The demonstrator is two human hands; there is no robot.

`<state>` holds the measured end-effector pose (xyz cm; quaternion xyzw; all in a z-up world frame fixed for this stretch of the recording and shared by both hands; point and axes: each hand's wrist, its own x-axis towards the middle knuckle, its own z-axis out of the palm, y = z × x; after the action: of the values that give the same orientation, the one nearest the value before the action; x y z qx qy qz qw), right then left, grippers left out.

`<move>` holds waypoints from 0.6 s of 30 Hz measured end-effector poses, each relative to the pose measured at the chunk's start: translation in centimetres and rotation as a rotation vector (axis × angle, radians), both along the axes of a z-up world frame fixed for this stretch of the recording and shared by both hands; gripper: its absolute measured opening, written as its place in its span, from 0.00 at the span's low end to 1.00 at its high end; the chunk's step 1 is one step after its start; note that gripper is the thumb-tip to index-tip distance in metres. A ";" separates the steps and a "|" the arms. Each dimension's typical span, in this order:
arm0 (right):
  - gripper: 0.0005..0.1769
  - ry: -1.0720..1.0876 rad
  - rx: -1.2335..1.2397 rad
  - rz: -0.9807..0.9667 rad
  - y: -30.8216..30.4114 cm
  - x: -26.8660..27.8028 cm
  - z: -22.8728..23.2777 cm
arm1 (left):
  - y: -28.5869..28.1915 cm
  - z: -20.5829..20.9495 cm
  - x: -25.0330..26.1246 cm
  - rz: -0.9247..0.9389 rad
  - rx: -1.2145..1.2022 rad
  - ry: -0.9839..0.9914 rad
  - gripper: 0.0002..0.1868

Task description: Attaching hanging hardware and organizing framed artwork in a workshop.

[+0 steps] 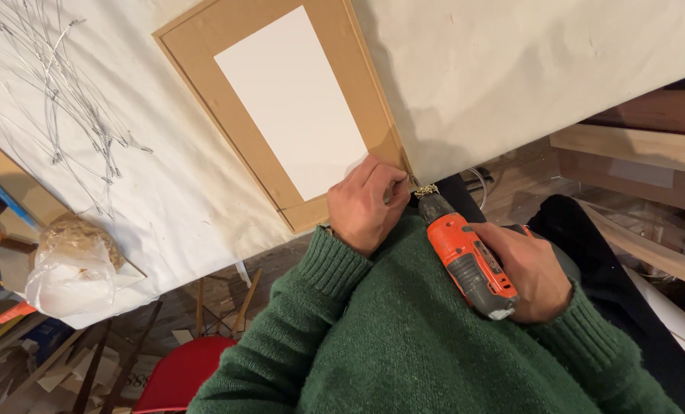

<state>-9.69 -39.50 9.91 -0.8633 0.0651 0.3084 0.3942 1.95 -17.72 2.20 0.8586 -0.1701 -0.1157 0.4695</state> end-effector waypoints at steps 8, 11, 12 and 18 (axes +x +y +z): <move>0.28 0.011 -0.088 0.039 1.4 0.5 0.6 | 0.0 0.2 0.2 -0.053 0.024 -0.140 0.14; 0.29 0.000 -0.052 0.032 1.7 1.2 0.8 | -0.1 -0.3 0.0 -0.069 0.060 -0.172 0.13; 0.29 0.044 -0.065 0.033 1.9 1.1 0.7 | -0.1 -0.4 -0.2 -0.075 0.084 -0.184 0.13; 0.32 0.088 -0.069 0.014 2.1 1.2 0.2 | -0.1 -0.8 -0.2 -0.086 0.136 -0.177 0.13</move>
<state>-8.51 -37.43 10.14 -0.8624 0.0869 0.3466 0.3586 1.78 -17.81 1.39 0.8873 -0.2393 -0.0707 0.3879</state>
